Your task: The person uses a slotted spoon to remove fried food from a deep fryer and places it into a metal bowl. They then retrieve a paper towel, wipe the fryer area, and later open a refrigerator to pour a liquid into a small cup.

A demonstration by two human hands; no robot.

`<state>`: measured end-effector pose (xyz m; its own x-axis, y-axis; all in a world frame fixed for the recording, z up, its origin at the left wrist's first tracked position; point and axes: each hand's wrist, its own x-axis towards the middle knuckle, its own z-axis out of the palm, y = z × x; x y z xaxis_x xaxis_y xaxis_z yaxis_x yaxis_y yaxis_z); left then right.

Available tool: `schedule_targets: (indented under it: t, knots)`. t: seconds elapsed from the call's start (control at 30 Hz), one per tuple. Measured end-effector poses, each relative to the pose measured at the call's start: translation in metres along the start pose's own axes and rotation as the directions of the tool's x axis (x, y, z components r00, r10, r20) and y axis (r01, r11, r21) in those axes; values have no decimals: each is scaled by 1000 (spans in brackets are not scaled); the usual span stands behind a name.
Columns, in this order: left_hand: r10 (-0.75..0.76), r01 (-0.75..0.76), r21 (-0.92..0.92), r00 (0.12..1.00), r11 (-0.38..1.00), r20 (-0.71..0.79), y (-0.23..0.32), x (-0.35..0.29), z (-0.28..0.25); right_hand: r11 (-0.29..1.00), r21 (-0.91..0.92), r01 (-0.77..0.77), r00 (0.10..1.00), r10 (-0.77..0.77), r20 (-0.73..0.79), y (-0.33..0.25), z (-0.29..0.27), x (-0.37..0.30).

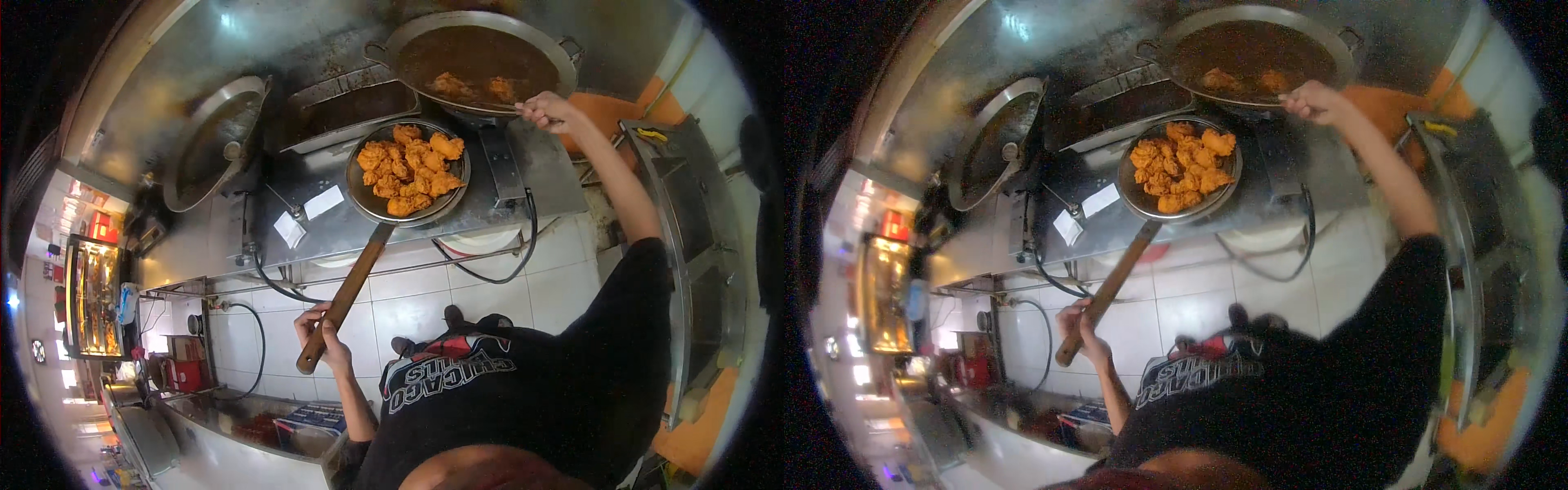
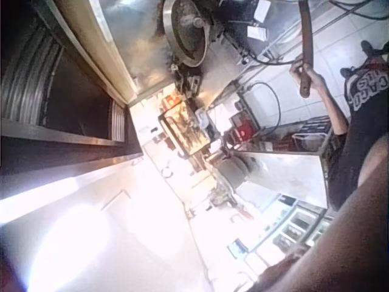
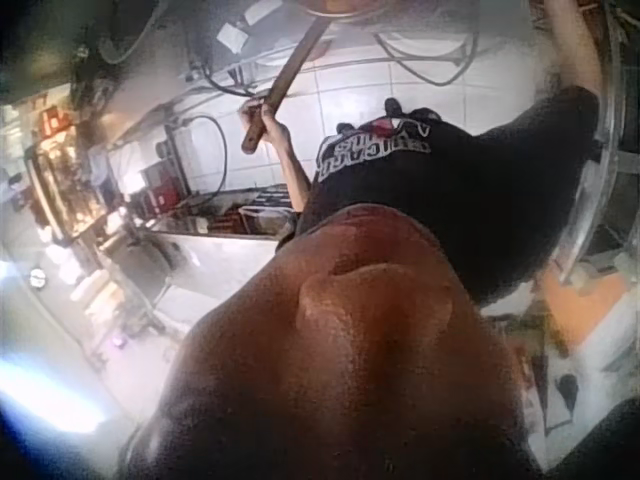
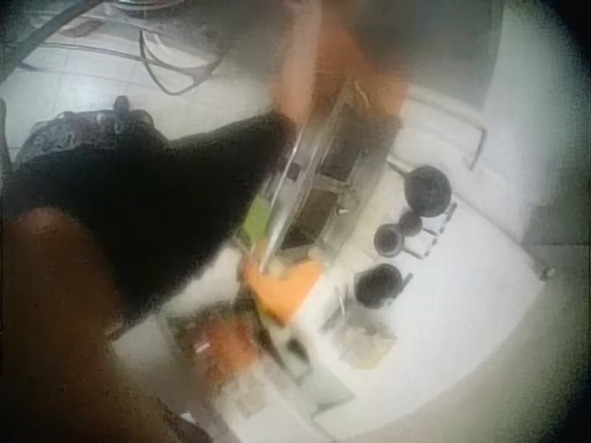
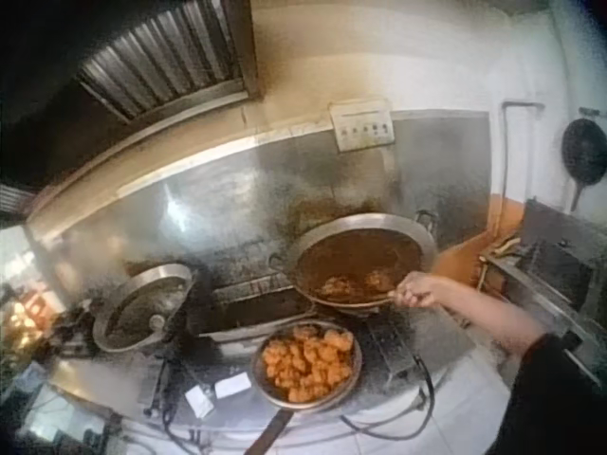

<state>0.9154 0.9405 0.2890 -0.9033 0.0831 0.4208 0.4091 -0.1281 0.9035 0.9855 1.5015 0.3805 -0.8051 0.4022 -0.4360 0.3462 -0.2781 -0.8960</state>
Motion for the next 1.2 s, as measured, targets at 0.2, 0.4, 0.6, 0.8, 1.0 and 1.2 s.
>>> schedule_targets:
  t: [0.2, 0.4, 0.6, 0.8, 1.0, 1.2]
  knots:
    - [-2, 1, 2, 997, 1000, 81, 1, 3, -5, 959, 218, 179, 984, -171, -56, 37, 33, 8]
    - [16, -16, 1, 993, 1000, 114, -2, 4, -10, 533, 839, 104, 992, -112, -52, 28, 74, 5]
    - [27, -25, -12, 993, 1000, 116, -5, 5, -11, 678, 698, 229, 957, -25, -290, 30, 66, 14]
    - [6, -2, -36, 993, 999, 119, -6, 4, -12, 888, 318, 333, 865, -153, -478, 42, 92, 4]
    - [8, -1, -48, 989, 999, 147, -4, 7, -14, 914, 133, 384, 804, -260, -536, 44, 111, 0]
    - [16, -9, -41, 983, 999, 184, -6, 10, -18, 904, 79, 421, 798, -328, -506, 47, 105, -5]
